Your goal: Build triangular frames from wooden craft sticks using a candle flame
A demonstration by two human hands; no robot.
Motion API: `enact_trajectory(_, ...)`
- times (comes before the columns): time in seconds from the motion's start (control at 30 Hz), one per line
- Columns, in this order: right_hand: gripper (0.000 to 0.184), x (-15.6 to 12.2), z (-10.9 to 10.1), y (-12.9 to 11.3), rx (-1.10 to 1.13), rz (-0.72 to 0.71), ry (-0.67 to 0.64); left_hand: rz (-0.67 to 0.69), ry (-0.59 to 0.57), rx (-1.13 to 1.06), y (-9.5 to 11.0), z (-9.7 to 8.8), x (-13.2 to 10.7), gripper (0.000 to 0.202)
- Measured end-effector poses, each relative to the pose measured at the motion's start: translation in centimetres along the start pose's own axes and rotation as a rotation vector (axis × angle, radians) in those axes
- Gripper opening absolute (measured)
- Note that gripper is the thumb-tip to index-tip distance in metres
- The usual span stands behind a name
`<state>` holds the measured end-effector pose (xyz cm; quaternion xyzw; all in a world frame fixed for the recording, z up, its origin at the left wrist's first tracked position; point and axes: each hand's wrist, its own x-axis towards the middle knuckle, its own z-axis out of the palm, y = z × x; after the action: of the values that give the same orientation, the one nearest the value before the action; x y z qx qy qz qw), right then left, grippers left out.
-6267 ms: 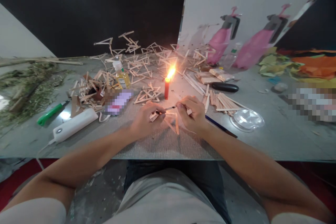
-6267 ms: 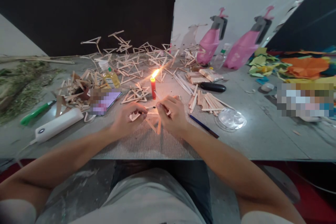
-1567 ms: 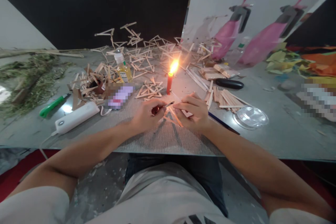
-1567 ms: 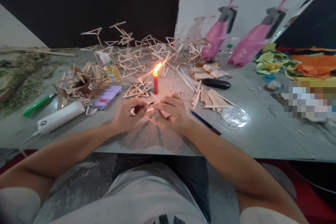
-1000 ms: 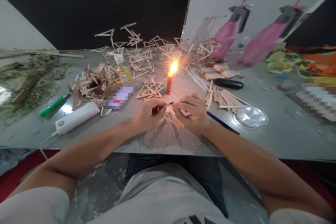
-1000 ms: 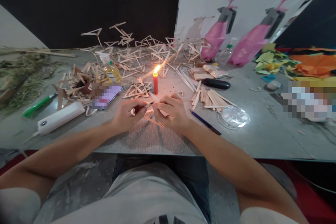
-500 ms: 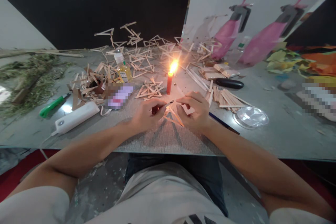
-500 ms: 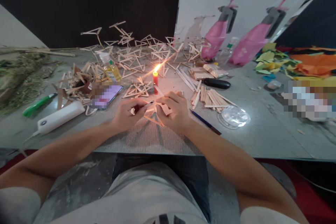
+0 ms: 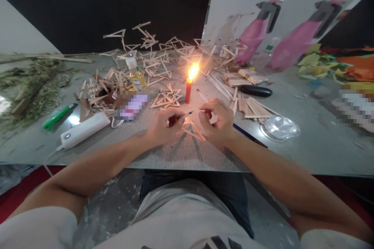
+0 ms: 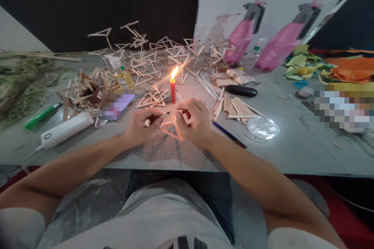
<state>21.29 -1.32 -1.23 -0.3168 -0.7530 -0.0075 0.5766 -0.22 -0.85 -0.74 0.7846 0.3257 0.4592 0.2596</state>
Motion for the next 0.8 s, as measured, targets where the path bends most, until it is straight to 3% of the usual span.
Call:
enact_trajectory(0.27,0.020,0.28,-0.04,-0.03,0.002,-0.152,-0.083,-0.006,-0.006,0.024,-0.23,-0.06,-0.06,0.012)
enact_trajectory(0.57,0.019,0.35,-0.11,0.01,-0.070,-0.191,-0.138,0.030,-0.005,0.093,0.11,-0.20,-0.03,0.010)
enact_trajectory(0.7,0.021,0.17,-0.16,0.23,-0.134,-0.265,-0.139,0.043,-0.019,0.113,0.00,-0.22,-0.15,0.010)
enact_trajectory(0.8,0.024,0.14,-0.33,0.15,-0.154,-0.310,-0.055,0.000,-0.001,0.106,-0.12,-0.21,-0.08,0.012)
